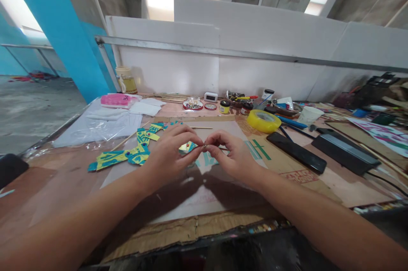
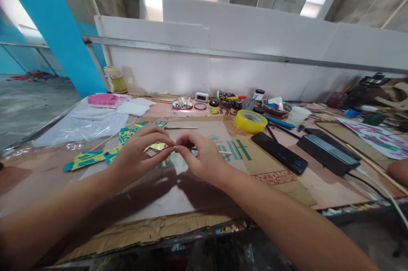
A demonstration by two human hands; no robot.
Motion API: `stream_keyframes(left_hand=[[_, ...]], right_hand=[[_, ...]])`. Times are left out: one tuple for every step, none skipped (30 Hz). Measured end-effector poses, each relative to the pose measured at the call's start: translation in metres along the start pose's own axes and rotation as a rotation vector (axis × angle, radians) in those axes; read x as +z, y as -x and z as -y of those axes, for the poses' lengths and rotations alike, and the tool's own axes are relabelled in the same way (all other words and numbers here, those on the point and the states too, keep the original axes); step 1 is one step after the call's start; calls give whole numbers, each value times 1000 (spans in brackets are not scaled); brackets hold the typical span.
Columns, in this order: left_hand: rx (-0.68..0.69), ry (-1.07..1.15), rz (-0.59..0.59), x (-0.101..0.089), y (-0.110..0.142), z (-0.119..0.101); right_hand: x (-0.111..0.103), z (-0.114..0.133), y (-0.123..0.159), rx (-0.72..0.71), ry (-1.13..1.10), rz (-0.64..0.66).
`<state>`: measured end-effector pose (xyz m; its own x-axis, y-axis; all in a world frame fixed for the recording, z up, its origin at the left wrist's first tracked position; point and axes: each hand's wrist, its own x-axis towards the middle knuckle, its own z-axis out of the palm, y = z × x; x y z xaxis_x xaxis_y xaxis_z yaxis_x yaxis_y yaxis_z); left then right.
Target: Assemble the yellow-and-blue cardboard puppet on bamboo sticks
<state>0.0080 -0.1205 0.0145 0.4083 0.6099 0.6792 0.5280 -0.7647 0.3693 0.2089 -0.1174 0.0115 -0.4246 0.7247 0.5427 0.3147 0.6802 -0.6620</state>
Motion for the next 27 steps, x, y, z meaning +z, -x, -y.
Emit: stream_keyframes(left_hand=[[7, -21, -10, 0, 0, -1], [9, -39, -21, -1, 0, -1], [10, -54, -29, -1, 0, -2], [10, -63, -31, -1, 0, -2], [9, -67, -29, -1, 0, -3], [6, -68, -24, -2, 0, -4], [3, -68, -16, -2, 0, -4], [-1, -67, -8, -2, 0, -5], [-4, -68, -2, -2, 0, -5], [-9, -70, 2, -2, 0, -5], [-13, -71, 7, -1, 0, -5], [-16, -71, 12, -1, -1, -5], [-16, -70, 19, -1, -1, -5], [-16, -70, 25, 0, -1, -4], [-14, -71, 31, 0, -1, -4], [-12, -73, 36, 0, -1, -4], [-11, -76, 40, 0, -1, -4], [-13, -78, 43, 0, 0, -3], [-17, -80, 47, 0, 0, -3], [-21, -83, 51, 0, 0, -3], [-22, -87, 54, 0, 0, -3], [-24, -93, 54, 0, 0, -3], [-23, -98, 54, 0, 0, -3], [-20, -101, 53, 0, 0, -2], [-17, -102, 52, 0, 0, -2], [-15, -102, 51, 0, 0, -2], [-13, -101, 53, 0, 0, -2]], right_hand=[[0, 0, 0, 10, -9, -2], [0, 0, 0, 21, -16, -5], [0, 0, -1, 30, -18, -9], [0, 0, -1, 38, -18, -11], [0, 0, -1, 44, -18, -14], [0, 1, -1, 48, -22, -14], [0, 1, -1, 51, -28, -15], [0, 1, -1, 54, -36, -15], [0, 1, -1, 55, -43, -15], [0, 1, -1, 56, -49, -13], [0, 0, -1, 56, -51, -9], [0, 0, -2, 54, -51, -5], [0, -1, -2, 53, -48, -1], [0, -1, -2, 52, -44, 5], [0, -2, -2, 52, -40, 9], [0, -2, -2, 54, -37, 12], [1, -2, -2, 57, -35, 11], [1, -1, -2, 62, -33, 6], [1, -1, -2, 67, -33, -1], [1, 0, -2, 72, -32, -8], [1, 1, -2, 76, -31, -13], [1, 1, -2, 81, -30, -10], [1, 1, -2, 85, -27, -2], [1, 2, -2, 92, -26, 12], [1, 2, -3, 98, -28, 25], [1, 1, -3, 105, -36, 36], [1, 1, -3, 112, -48, 43]])
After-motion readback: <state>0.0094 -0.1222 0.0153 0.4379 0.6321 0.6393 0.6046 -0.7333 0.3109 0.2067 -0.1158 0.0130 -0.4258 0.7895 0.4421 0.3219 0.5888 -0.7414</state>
